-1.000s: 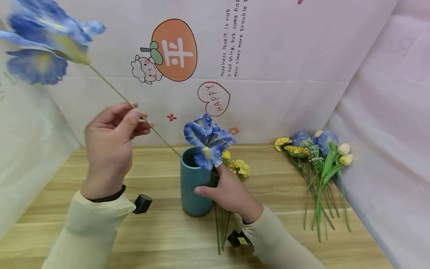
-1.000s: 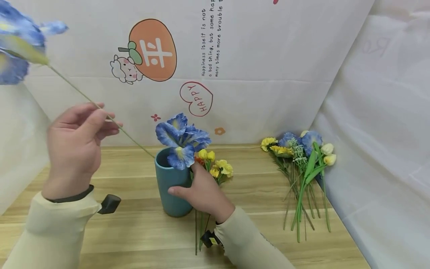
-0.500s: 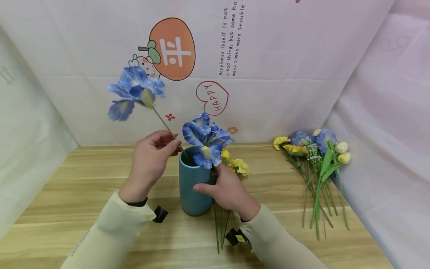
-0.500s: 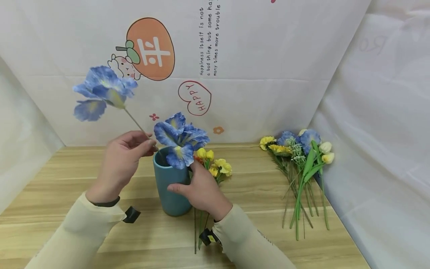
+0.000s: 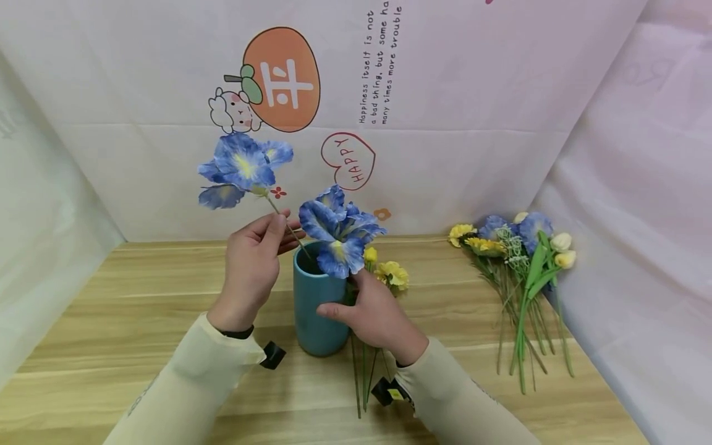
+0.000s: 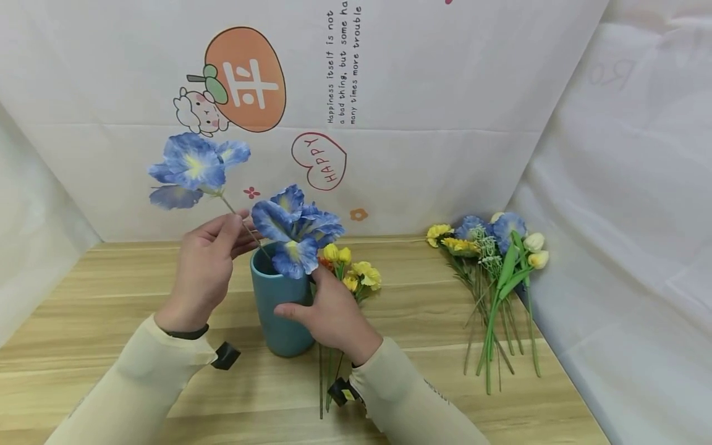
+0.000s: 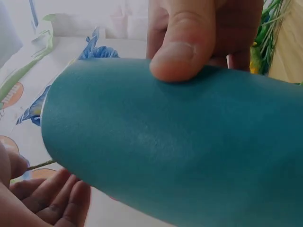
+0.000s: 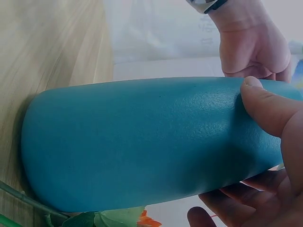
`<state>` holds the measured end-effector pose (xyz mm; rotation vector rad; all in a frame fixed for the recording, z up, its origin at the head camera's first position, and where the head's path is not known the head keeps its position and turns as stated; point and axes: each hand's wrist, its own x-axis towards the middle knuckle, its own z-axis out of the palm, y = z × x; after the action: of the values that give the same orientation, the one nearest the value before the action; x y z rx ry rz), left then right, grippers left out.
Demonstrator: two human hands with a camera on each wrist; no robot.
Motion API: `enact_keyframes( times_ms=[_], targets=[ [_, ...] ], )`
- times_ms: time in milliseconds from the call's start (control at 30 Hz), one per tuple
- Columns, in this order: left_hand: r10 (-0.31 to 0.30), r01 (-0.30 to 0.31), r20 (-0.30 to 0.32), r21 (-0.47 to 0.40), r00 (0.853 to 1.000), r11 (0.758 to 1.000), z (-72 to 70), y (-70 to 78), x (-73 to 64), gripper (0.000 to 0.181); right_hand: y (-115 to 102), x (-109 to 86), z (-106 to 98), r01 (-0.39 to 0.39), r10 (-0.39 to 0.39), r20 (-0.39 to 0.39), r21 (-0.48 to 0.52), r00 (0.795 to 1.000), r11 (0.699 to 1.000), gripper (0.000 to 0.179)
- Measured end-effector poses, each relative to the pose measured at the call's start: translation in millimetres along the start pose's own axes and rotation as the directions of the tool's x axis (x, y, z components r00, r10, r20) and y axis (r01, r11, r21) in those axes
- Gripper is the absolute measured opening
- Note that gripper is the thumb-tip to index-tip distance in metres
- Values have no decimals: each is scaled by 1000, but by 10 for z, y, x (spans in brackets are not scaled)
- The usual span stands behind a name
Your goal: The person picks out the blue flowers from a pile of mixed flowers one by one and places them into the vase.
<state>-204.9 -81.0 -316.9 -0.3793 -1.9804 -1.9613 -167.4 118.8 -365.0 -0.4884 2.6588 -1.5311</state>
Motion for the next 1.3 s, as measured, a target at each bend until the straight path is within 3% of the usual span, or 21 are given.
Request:
enact_keyframes(
  times_ms=[67, 133, 267, 367, 567, 633, 733, 833, 900, 967, 1033, 1067, 1167, 1300],
  targets=[
    [-7, 6, -25, -18, 1000, 1000, 15, 5, 0, 36, -1, -1, 2, 10, -10, -4, -2, 1000, 1000, 93],
    [-55, 55, -20, 5, 998, 998, 22, 13, 2, 32, -3, -4, 3, 15, -15, -6, -9, 1000, 1000, 92],
    [-171, 160, 81, 129, 982, 979, 22, 10, 8, 28, -8, -18, 5, 11, -11, -5, -29, 1000, 1000, 90],
    [-206, 179, 146, 178, 968, 968, 17, -10, -1, 28, -12, -23, 7, 6, -6, -5, -30, 1000, 1000, 93],
    [-249, 238, 218, 75, 944, 968, -6, -72, -66, 36, -5, -21, 10, 15, -15, -9, -23, 1000, 1000, 96],
    [-243, 249, 247, 7, 938, 969, -13, -93, -97, 38, 2, -20, 11, 21, -21, -10, -21, 1000, 1000, 95],
    [-190, 223, 276, -96, 942, 970, -9, -126, -135, 35, 13, -18, 11, 30, -30, -14, -9, 999, 1000, 96],
    [-71, 145, 343, -194, 937, 970, -29, -203, -168, 40, 21, -16, 9, 38, -38, -17, -2, 999, 999, 94],
    [26, 84, 420, -242, 907, 967, -71, -301, -168, 47, 20, -19, 7, 42, -42, -16, 6, 999, 999, 93],
    [93, 46, 496, -261, 863, 964, -132, -393, -179, 62, 16, -23, 6, 42, -42, -13, 9, 999, 999, 92],
    [120, 31, 562, -252, 818, 967, -179, -473, -178, 76, 13, -28, 4, 43, -43, -11, 12, 999, 999, 92],
    [118, 15, 580, -220, 806, 975, -190, -501, -178, 82, 13, -30, 3, 45, -45, -8, 13, 999, 999, 91],
    [76, -27, 581, -92, 811, 995, -193, -533, -190, 85, 15, -32, -11, 57, -57, 6, 4, 998, 998, 91],
    [34, -70, 521, 51, 853, 996, -194, -524, -207, 72, 26, -50, -91, 42, -40, 39, -39, 998, 998, 88]
  ],
)
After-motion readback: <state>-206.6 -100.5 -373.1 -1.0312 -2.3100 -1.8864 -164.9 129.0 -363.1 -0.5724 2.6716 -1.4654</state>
